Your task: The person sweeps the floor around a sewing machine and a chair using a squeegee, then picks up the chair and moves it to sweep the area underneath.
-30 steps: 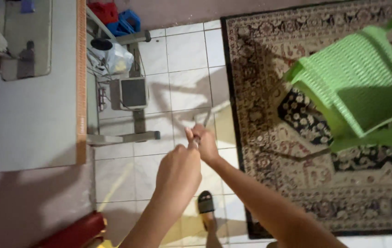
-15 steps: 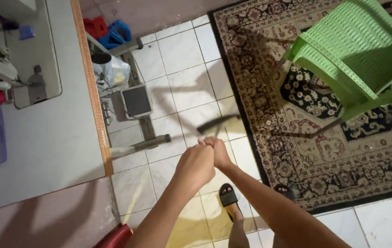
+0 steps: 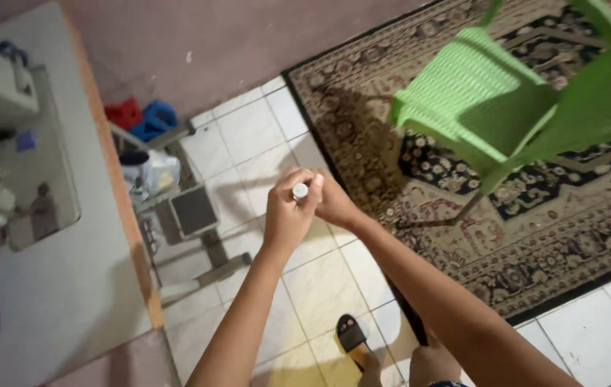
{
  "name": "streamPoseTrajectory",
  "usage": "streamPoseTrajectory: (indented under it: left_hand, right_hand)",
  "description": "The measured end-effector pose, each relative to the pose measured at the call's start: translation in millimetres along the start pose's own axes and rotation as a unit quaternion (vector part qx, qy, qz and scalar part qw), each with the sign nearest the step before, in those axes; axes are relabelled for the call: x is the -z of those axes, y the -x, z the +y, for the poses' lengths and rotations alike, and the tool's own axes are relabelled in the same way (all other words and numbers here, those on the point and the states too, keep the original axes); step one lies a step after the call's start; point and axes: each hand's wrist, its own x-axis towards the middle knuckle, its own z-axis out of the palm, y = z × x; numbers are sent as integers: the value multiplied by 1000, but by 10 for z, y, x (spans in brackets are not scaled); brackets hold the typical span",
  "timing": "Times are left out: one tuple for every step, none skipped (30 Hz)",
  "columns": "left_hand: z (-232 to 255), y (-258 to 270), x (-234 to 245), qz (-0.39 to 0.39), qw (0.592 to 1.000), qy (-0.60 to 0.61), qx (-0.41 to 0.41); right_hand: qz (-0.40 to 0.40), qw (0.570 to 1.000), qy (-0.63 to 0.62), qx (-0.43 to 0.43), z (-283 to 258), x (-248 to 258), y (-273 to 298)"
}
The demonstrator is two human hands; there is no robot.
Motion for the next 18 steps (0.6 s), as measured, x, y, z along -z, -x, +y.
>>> streamPoseTrajectory:
  left_hand:
    - [-80, -55, -133, -12, 999, 17, 39]
    - [-143, -116, -285, -26, 996, 34, 78]
    - [-189, -182, -433, -42, 991, 50, 117]
    - [-227, -269, -577, -47, 992, 35, 107]
    - [-263, -378, -723, -52, 994, 20, 99]
    - [-296, -501, -872, -57, 994, 5, 90]
    - [-326, -628, -1025, -74, 993, -1, 88]
    - [-367, -768, -1189, -91, 992, -8, 85]
    - [-422, -885, -1366, -106, 991, -15, 84]
    - [-490, -994, -1576, -123, 989, -6, 88]
    - [-569, -1086, -1807, -137, 986, 3, 94]
    - [-678, -1152, -2018, -151, 983, 11, 100]
    - [-824, -1187, -2216, -177, 975, -4, 136]
    - [-999, -1212, -2422, -203, 964, -19, 171]
    - [-1196, -1222, -2640, -227, 951, -34, 206]
    - [-1415, -1225, -2852, -237, 947, -56, 208]
    - [-1650, -1217, -3026, -246, 943, -79, 210]
    - [-1876, -1193, -3180, -254, 938, -102, 213]
  right_hand:
    - [4, 999, 34, 28, -51, 252, 11]
    - [7, 996, 68, 56, -102, 526, 24]
    - [28, 995, 89, 32, -151, 831, 43]
    - [48, 993, 110, 7, -201, 1157, 63]
    - [61, 987, 140, -49, -248, 1502, 86]
    - [73, 978, 168, -105, -286, 1875, 117]
    - [136, 963, 115, -203, -310, 2258, 176]
    - [180, 948, 215, -149, -305, 2663, 202]
    - [254, 938, 184, -149, -277, 3075, 284]
    - [322, 909, 252, -83, -222, 3460, 360]
    - [361, 888, 277, -71, -179, 3870, 476]
    - [407, 853, 321, -58, -116, 4207, 578]
    - [432, 805, 392, -108, -58, 4513, 715]
    - [453, 748, 459, -158, 13, 4765, 821]
    - [464, 739, 429, -234, 106, 4973, 876]
    - [472, 724, 396, -309, 195, 5178, 936]
    - [475, 707, 360, -380, 306, 5347, 972]
    - [468, 717, 314, -411, 437, 5480, 1009]
